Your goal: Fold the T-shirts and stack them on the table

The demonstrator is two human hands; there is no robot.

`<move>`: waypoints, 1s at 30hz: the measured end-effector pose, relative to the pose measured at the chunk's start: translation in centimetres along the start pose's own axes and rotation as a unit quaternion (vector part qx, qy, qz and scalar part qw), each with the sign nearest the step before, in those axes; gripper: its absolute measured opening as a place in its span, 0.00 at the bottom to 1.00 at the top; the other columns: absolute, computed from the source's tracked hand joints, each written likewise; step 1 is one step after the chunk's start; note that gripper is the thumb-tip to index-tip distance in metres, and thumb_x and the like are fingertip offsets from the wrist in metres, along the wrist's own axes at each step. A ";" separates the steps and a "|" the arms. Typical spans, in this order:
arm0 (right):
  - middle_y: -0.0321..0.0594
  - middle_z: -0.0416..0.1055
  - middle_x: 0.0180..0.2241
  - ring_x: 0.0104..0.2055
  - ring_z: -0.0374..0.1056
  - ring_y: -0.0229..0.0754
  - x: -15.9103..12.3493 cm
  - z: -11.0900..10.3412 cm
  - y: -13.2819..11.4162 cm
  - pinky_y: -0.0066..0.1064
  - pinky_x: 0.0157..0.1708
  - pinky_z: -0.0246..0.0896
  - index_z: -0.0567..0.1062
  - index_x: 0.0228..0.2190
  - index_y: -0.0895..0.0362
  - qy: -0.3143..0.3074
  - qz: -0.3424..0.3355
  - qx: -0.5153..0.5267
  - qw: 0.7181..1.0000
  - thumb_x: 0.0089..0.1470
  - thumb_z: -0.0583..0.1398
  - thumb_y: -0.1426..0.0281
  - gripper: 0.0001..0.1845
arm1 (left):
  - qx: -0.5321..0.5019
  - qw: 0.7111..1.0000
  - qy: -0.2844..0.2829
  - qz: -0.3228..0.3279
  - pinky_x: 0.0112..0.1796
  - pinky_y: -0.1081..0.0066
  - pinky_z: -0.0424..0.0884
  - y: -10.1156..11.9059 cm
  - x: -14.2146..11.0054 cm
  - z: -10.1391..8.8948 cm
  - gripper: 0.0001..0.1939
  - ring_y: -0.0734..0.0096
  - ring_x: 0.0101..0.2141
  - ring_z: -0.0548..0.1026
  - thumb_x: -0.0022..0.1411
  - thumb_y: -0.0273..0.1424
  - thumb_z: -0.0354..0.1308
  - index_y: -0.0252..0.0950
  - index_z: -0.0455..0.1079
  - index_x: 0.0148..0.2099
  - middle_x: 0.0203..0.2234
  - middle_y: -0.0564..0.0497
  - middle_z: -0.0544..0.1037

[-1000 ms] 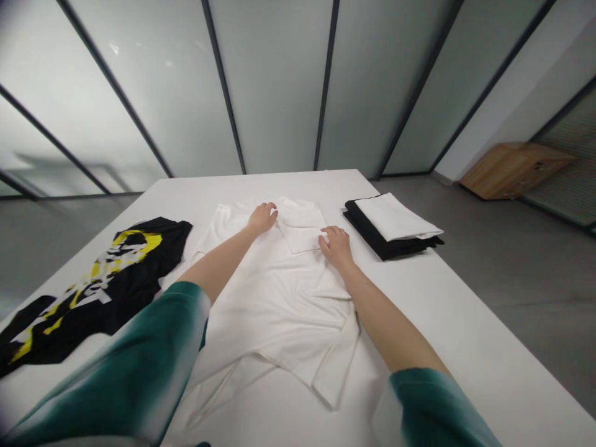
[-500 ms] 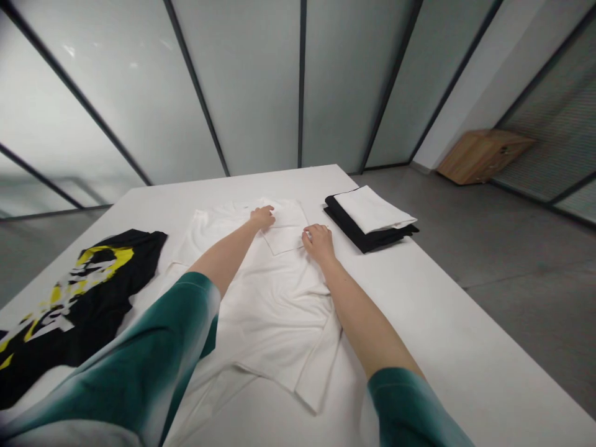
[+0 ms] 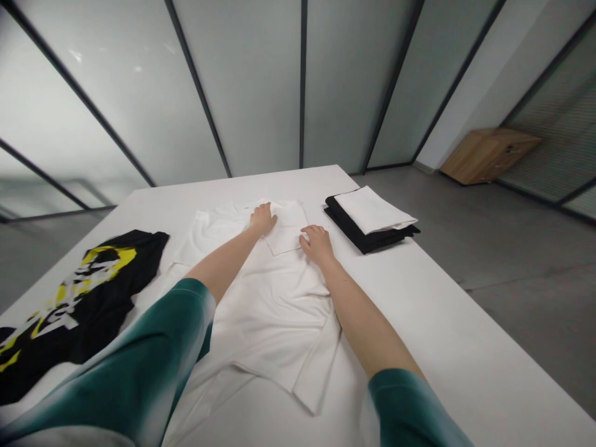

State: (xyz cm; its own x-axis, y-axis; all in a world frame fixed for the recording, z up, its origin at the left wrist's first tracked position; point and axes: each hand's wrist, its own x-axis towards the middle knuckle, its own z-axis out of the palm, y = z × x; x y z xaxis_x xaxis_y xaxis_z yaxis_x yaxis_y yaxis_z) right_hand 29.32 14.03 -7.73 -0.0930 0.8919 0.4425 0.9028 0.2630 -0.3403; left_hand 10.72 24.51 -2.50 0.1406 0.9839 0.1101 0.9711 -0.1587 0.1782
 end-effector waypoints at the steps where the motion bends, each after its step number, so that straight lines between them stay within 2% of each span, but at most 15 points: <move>1: 0.51 0.73 0.51 0.54 0.65 0.53 0.0 0.0 -0.1 0.44 0.54 0.57 0.76 0.48 0.59 -0.016 -0.013 -0.005 1.000 0.61 0.53 0.67 0.18 | 0.010 0.999 0.002 0.030 0.59 0.58 0.60 -0.1 -0.8 0.3 0.31 0.54 0.64 0.60 0.67 0.39 0.48 0.34 0.53 0.69 0.66 0.38 0.60; 3: 0.51 0.66 0.59 0.61 0.60 0.53 -0.1 0.1 -0.5 0.45 0.58 0.55 0.72 0.55 0.59 -0.060 -0.035 -0.023 0.997 0.62 0.54 0.64 0.23 | 0.029 0.996 -0.005 0.087 0.63 0.58 0.53 -0.5 -2.6 1.1 0.34 0.55 0.67 0.51 0.69 0.44 0.44 0.33 0.48 0.71 0.69 0.39 0.52; 5: 0.51 0.59 0.64 0.65 0.55 0.54 -0.2 0.3 -0.8 0.45 0.60 0.52 0.68 0.59 0.58 -0.113 -0.039 -0.049 0.992 0.63 0.53 0.61 0.26 | 0.043 0.991 -0.043 0.116 0.65 0.56 0.47 -1.1 -4.1 1.7 0.36 0.54 0.69 0.45 0.69 0.48 0.39 0.34 0.46 0.72 0.71 0.40 0.47; 8: 0.51 0.55 0.66 0.68 0.51 0.54 -0.2 0.3 -1.2 0.46 0.62 0.49 0.66 0.61 0.58 -0.176 -0.028 -0.082 0.981 0.65 0.51 0.58 0.29 | 0.053 0.986 -0.120 0.103 0.65 0.51 0.44 -2.5 -5.6 2.1 0.40 0.50 0.69 0.42 0.67 0.54 0.35 0.38 0.45 0.73 0.71 0.42 0.43; 11: 0.50 0.53 0.67 0.69 0.47 0.53 -0.1 0.5 -1.0 0.45 0.64 0.47 0.64 0.63 0.57 -0.200 -0.024 -0.089 0.975 0.65 0.49 0.55 0.30 | 0.064 0.985 -0.144 0.066 0.65 0.50 0.42 -4.7 -6.2 1.1 0.42 0.49 0.69 0.42 0.66 0.56 0.32 0.37 0.43 0.73 0.71 0.41 0.42; 14: 0.48 0.55 0.67 0.69 0.49 0.51 0.1 0.9 -0.1 0.45 0.64 0.49 0.64 0.62 0.56 -0.184 -0.014 -0.056 0.981 0.64 0.50 0.54 0.31 | 0.082 0.987 -0.135 0.028 0.65 0.52 0.41 -8.0 -7.2 -1.1 0.40 0.51 0.69 0.42 0.67 0.54 0.33 0.36 0.44 0.73 0.71 0.42 0.44; 17: 0.49 0.64 0.62 0.64 0.57 0.50 0.4 1.5 0.9 0.45 0.62 0.52 0.68 0.59 0.56 -0.113 0.007 0.006 0.994 0.63 0.50 0.58 0.27 | 0.089 0.990 -0.107 -0.018 0.65 0.53 0.43 -12.3 -9.7 -3.1 0.39 0.52 0.69 0.43 0.68 0.52 0.35 0.35 0.44 0.73 0.71 0.42 0.45; 19: 0.51 0.69 0.57 0.60 0.62 0.51 0.5 1.8 1.4 0.46 0.60 0.55 0.70 0.57 0.57 -0.064 0.030 0.029 0.997 0.62 0.51 0.61 0.25 | 0.090 0.989 -0.101 -0.058 0.64 0.52 0.47 -15.2 -12.2 -3.8 0.39 0.51 0.69 0.46 0.69 0.51 0.35 0.34 0.44 0.73 0.70 0.40 0.46; 22: 0.54 0.70 0.53 0.55 0.65 0.55 0.6 1.6 1.4 0.47 0.56 0.59 0.72 0.54 0.60 -0.035 0.091 0.009 0.995 0.60 0.53 0.63 0.24 | 0.104 0.985 -0.095 -0.101 0.63 0.51 0.52 -18.6 -15.9 -3.8 0.38 0.49 0.68 0.49 0.69 0.50 0.36 0.32 0.47 0.72 0.70 0.37 0.49; 26: 0.54 0.71 0.53 0.54 0.65 0.56 0.5 0.8 0.7 0.45 0.53 0.59 0.72 0.54 0.60 -0.049 0.138 -0.030 0.989 0.61 0.53 0.61 0.24 | 0.115 0.987 -0.053 -0.099 0.63 0.55 0.54 -20.5 -18.9 -3.1 0.36 0.50 0.68 0.50 0.69 0.49 0.39 0.32 0.51 0.71 0.69 0.39 0.50; 30: 0.52 0.70 0.55 0.56 0.65 0.53 0.5 -0.1 0.3 0.42 0.55 0.58 0.70 0.55 0.59 -0.111 0.153 -0.018 0.982 0.62 0.52 0.60 0.25 | 0.113 0.987 -0.052 -0.098 0.63 0.54 0.53 -20.6 -19.0 -2.7 0.37 0.49 0.68 0.51 0.68 0.50 0.40 0.32 0.52 0.71 0.69 0.39 0.50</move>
State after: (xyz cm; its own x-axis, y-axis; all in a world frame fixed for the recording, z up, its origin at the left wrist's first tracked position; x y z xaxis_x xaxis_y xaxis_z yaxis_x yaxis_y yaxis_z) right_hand 29.57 14.49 -7.52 0.0987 0.9864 0.1312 0.9163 -0.0387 -0.3986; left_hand -12.45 8.85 -5.58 -0.0461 0.9989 -0.0088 0.9982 0.0457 -0.0376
